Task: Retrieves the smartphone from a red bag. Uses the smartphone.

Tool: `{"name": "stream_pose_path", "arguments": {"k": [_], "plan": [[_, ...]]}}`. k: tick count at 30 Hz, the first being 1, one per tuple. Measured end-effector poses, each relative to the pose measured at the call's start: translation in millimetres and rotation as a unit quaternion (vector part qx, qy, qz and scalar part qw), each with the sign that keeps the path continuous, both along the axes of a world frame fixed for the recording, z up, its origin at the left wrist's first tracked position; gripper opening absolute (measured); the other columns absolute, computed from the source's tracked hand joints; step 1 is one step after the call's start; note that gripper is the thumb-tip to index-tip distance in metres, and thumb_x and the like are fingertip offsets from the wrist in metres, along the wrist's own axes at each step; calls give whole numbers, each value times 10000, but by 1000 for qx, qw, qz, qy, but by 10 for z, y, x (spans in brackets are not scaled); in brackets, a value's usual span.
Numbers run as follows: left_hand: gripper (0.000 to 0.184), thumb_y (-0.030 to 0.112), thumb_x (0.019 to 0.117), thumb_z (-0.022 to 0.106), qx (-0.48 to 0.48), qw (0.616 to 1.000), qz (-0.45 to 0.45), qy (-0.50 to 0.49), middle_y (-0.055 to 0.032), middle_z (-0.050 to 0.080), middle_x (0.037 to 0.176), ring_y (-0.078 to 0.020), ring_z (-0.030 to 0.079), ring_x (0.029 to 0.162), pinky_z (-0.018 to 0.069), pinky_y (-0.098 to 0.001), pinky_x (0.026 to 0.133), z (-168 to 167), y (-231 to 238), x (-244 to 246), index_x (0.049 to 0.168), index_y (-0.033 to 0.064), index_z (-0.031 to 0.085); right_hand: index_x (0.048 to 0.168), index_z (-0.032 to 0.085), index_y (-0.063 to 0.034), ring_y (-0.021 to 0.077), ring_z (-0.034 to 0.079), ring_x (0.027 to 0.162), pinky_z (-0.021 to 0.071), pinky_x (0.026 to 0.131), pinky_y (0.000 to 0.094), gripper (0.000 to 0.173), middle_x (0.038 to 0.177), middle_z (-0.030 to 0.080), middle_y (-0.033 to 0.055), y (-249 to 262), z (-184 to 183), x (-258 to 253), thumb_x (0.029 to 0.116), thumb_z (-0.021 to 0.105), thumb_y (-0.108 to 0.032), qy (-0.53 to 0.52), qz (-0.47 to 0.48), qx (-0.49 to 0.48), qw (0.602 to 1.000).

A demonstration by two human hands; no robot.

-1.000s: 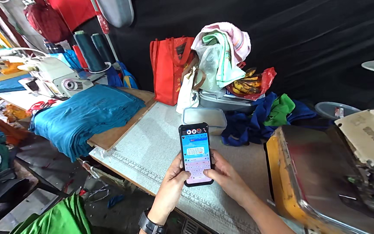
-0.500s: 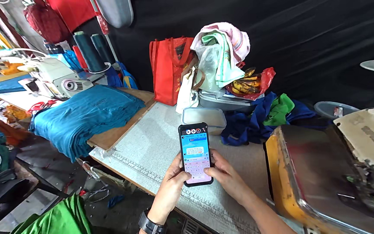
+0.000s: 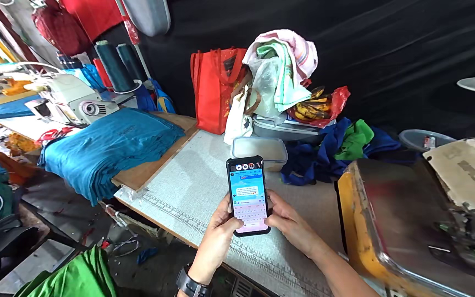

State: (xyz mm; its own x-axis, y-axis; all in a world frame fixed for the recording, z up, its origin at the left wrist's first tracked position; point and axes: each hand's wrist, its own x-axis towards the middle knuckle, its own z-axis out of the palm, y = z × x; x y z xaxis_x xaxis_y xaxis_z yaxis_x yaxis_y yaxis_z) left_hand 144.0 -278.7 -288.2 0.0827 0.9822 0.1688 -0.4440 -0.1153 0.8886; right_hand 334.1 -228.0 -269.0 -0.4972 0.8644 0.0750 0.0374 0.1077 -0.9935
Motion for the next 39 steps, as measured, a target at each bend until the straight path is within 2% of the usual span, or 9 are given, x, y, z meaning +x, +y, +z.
{"name": "stream_pose_path", "arguments": {"k": [7, 19, 23, 27, 30, 34, 39], "plan": [[581, -58, 902, 448, -3, 1000, 4, 1, -138, 679, 1217, -205, 684, 1098, 557, -402, 987, 6, -7, 1, 1480, -5, 415, 1427, 492, -94, 115, 694, 1056, 576, 916, 294, 591, 1174, 710, 57, 1, 19, 6, 841, 488, -19, -5, 4, -1, 1000], [604, -56, 900, 463, 5, 1000, -2, 6, -142, 682, 1218, -203, 686, 1098, 555, -406, 995, -6, -4, -3, 1498, -6, 395, 1387, 526, -92, 129, 709, 1020, 588, 893, 308, 539, 1135, 728, 50, -20, 7, -20, 849, 541, -70, -7, -19, 13, 1000], [603, -53, 901, 463, 19, 1000, -11, 19, -134, 681, 1224, -199, 680, 1112, 549, -401, 1004, -18, -2, -11, 1498, -12, 393, 1358, 537, -86, 116, 710, 1013, 586, 892, 288, 447, 1120, 730, 39, -53, 12, -71, 916, 571, -138, -9, -54, 29, 998], [600, -52, 902, 459, 17, 1000, -14, 18, -135, 681, 1225, -199, 680, 1114, 548, -400, 1006, -13, 1, -9, 1496, -20, 386, 1346, 547, -83, 114, 712, 1013, 584, 896, 282, 399, 1114, 736, 38, -57, 8, -81, 951, 565, -142, -14, -64, 37, 997], [596, -54, 900, 456, 18, 1000, -14, 18, -135, 682, 1226, -200, 682, 1110, 550, -401, 1002, -12, -1, -10, 1492, -17, 391, 1341, 540, -82, 118, 711, 1005, 587, 883, 287, 435, 1105, 731, 43, -51, 16, -65, 908, 568, -117, -6, -52, 28, 998], [599, -58, 890, 463, 11, 1000, -9, 17, -123, 689, 1205, -189, 686, 1096, 556, -393, 991, -5, -3, -3, 1484, -16, 397, 1383, 491, -78, 122, 718, 1011, 598, 885, 297, 577, 1126, 730, 47, -54, 36, -52, 816, 596, -57, -8, -31, 9, 999], [596, -72, 898, 471, 17, 1000, -6, 9, -127, 691, 1202, -188, 688, 1096, 553, -391, 998, -18, -6, -2, 1487, -18, 399, 1386, 476, -80, 108, 717, 1028, 600, 895, 275, 593, 1138, 729, 39, -72, 33, -73, 820, 650, -47, -15, -35, 18, 999]]}}
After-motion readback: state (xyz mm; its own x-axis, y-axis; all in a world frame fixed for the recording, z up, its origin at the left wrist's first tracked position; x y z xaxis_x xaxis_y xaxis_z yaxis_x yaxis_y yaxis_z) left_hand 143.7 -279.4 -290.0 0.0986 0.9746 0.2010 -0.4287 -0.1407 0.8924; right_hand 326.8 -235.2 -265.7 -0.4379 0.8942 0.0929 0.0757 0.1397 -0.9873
